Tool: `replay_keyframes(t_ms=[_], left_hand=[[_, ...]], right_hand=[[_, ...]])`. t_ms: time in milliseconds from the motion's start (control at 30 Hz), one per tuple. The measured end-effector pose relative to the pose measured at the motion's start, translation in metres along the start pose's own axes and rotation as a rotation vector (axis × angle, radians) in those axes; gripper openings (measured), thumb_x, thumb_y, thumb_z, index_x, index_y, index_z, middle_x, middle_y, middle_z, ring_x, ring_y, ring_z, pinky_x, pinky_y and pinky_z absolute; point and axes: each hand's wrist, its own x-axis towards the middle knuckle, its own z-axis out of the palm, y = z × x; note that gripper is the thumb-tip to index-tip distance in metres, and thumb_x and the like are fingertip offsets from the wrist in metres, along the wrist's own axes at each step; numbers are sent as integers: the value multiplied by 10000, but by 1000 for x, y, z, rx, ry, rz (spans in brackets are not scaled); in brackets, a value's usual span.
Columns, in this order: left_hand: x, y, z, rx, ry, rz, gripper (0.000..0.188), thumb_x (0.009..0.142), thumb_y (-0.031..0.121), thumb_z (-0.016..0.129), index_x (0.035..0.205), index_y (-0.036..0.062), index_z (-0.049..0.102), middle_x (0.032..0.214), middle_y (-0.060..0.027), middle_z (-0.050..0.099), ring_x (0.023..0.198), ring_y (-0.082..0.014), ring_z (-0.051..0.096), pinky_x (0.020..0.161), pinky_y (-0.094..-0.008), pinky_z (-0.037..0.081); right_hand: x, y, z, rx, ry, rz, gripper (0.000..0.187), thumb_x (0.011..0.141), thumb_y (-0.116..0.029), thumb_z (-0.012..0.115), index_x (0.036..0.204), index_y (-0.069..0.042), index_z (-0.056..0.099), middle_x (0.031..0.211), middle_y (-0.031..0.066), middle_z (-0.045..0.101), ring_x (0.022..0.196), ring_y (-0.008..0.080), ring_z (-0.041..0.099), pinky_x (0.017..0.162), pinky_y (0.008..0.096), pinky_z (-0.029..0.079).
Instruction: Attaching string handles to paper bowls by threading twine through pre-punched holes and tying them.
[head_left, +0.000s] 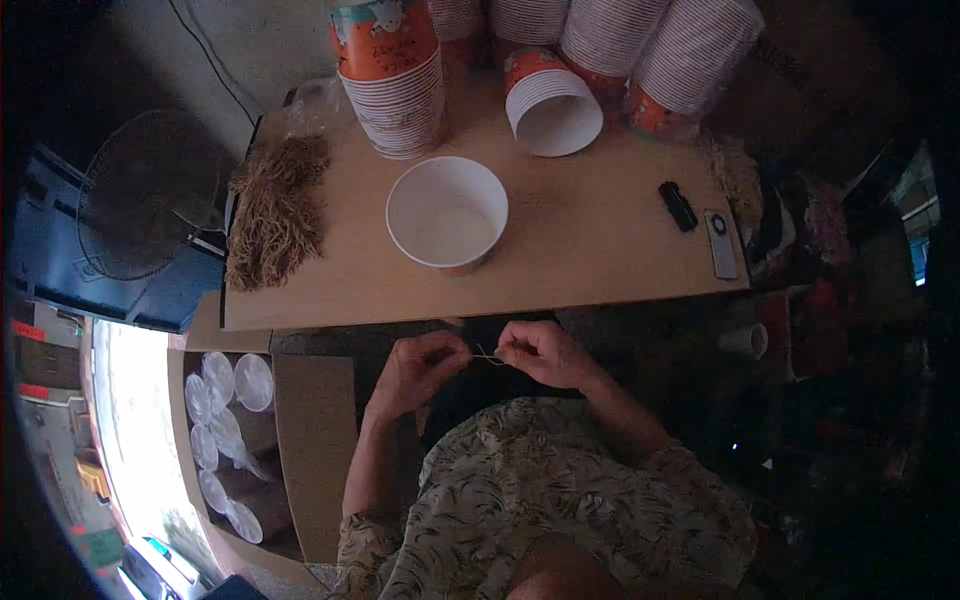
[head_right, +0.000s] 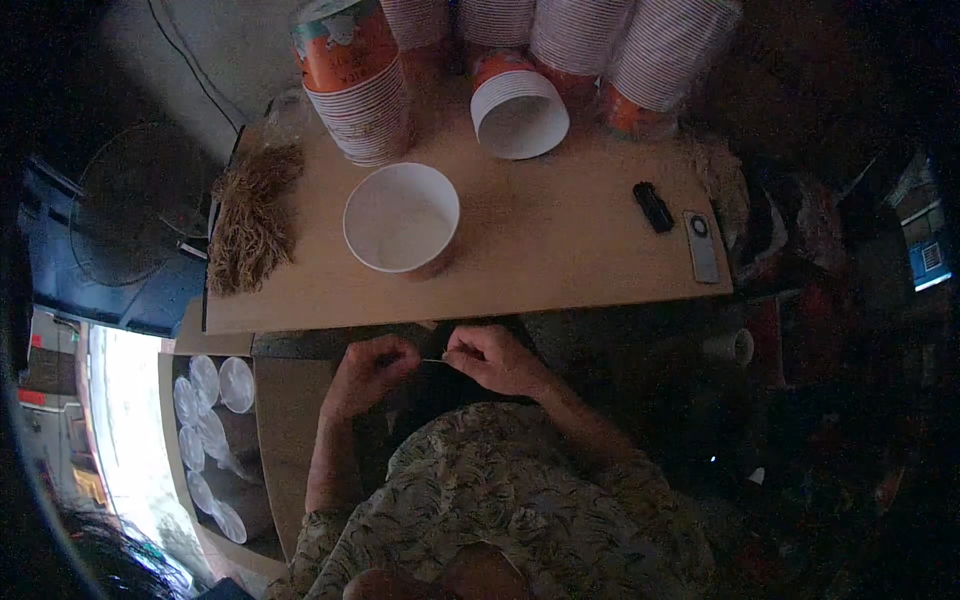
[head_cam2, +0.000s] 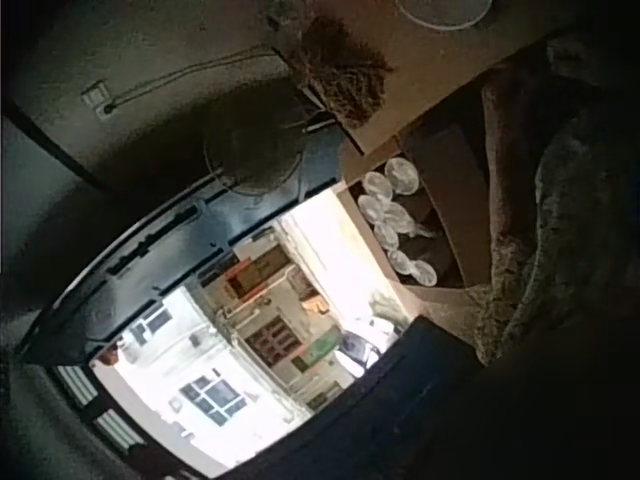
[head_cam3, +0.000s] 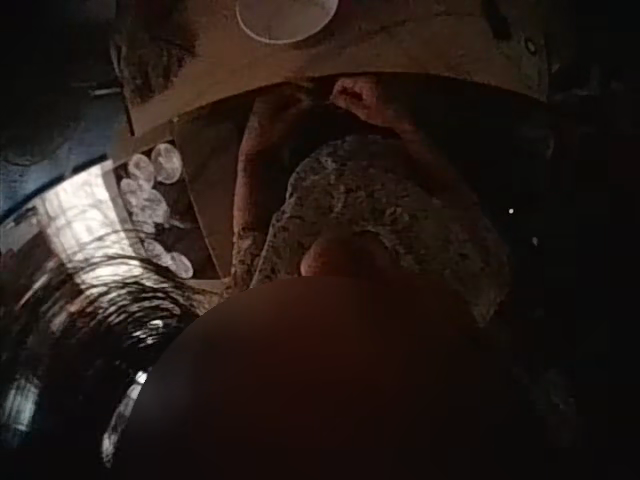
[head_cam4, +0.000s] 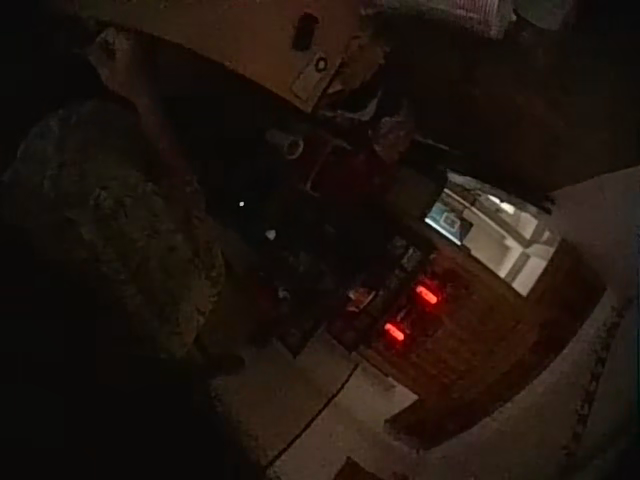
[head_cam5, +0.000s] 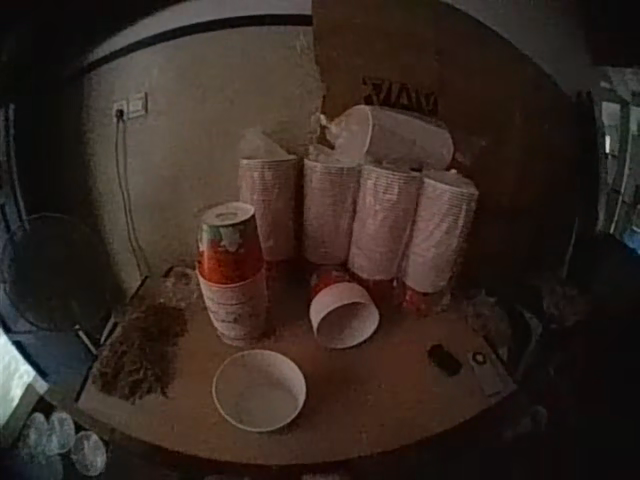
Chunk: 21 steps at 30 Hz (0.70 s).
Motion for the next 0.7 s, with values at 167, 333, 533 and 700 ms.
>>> replay_keyframes(t_ms=[167, 333, 533, 700], left_hand=[[-5, -5, 6, 5, 37, -23, 72, 898, 56, 715, 948, 6, 700, 854, -57, 697, 793, -107, 656, 701, -289, 533], [-1, 3, 14, 22, 27, -125, 89, 879, 80, 741, 923, 14, 702, 831, -76, 687, 766, -140, 666, 682, -307, 534], [9, 22, 23, 24, 76, 140, 109, 865, 107, 763, 903, 19, 712, 791, -93, 662, 704, -188, 655, 654, -319, 524], [10, 11, 19, 19, 143, 91, 110, 878, 109, 767, 896, 12, 717, 765, -72, 650, 716, -144, 627, 656, -304, 508]], right_hand=[[-2, 14, -2, 52, -111, 146, 197, 1027, -196, 577, 981, -6, 600, 808, 41, 623, 729, 142, 582, 680, 324, 497], [5, 15, 17, 39, 113, -133, 216, 1080, -192, 478, 1174, -20, 568, 881, 31, 618, 799, 81, 591, 710, 260, 495], [9, -8, 13, 287, -63, 224, 216, 1075, -209, 483, 1173, -26, 543, 909, 51, 595, 820, 122, 583, 772, 296, 501], [5, -6, 9, 142, 41, -39, 192, 1050, -204, 550, 1109, -27, 595, 867, 9, 607, 779, 48, 555, 669, 223, 466]])
